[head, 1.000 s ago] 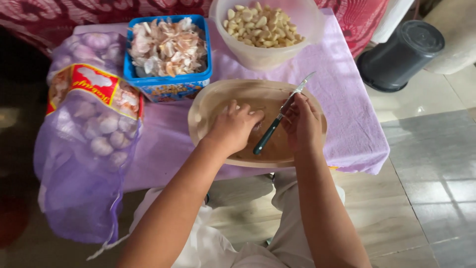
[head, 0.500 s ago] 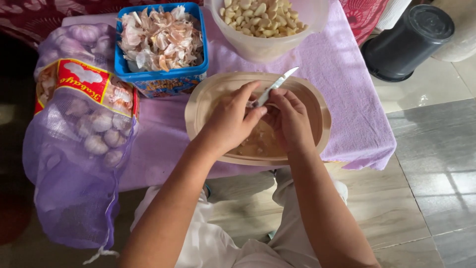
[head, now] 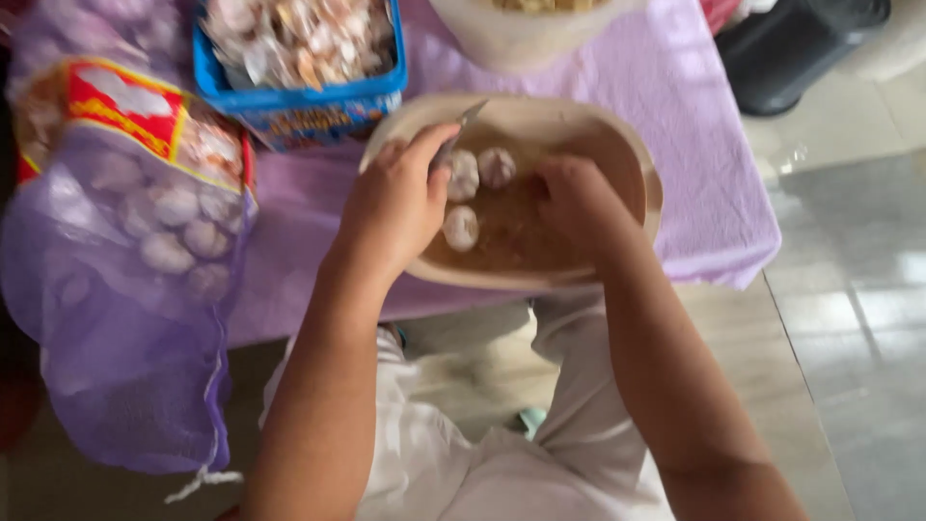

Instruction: A person uses a small knife to peel the skin off individual garlic cloves and places the cleaned cloves into a bowl.

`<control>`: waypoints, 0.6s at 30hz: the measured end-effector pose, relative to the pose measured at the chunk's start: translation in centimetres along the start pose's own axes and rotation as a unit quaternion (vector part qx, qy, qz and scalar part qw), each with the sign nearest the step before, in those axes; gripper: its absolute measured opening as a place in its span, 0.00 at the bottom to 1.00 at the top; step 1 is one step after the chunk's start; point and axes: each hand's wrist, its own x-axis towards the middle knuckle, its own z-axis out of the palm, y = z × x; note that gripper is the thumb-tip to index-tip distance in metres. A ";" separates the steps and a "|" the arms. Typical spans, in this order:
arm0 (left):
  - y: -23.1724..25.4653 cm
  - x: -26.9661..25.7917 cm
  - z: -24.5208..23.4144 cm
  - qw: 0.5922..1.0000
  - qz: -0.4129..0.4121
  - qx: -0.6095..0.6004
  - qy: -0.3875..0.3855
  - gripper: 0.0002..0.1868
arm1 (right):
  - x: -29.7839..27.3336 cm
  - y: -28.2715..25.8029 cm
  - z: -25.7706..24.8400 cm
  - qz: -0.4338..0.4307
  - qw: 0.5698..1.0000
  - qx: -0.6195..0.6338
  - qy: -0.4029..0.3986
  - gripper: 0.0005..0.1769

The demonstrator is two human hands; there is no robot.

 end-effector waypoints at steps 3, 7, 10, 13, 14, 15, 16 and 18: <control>0.4 0.0 0.2 0.999 0.003 -0.006 -0.043 0.23 | -0.5 0.6 -1.5 -0.062 0.996 0.052 0.026 0.07; 0.7 -0.2 0.2 0.990 -0.037 0.056 -0.121 0.25 | -0.6 0.2 -1.2 -0.006 0.999 -0.046 -0.026 0.16; 0.9 -0.5 -0.1 0.984 -0.067 0.064 -0.154 0.28 | -0.2 -1.2 -2.1 0.008 0.998 0.002 -0.065 0.15; 1.7 -0.7 -1.4 0.983 -0.079 0.049 -0.158 0.31 | 2.0 0.3 -1.3 -0.003 0.998 0.066 -0.002 0.23; 2.2 -1.0 -1.7 0.981 -0.088 0.033 -0.171 0.31 | 2.3 1.3 -0.4 -0.033 0.996 0.070 0.044 0.28; 2.3 -1.0 -1.9 0.982 -0.084 0.034 -0.167 0.31 | 2.3 -0.3 -0.9 -0.033 0.996 0.068 0.049 0.28; 2.3 -1.1 -2.0 0.983 -0.080 0.031 -0.163 0.31 | 2.2 -1.8 -1.2 -0.068 0.994 0.075 0.037 0.29; 2.3 -1.1 -1.9 0.984 -0.074 0.030 -0.157 0.30 | 2.0 -3.5 -1.1 -0.103 0.991 0.081 0.027 0.30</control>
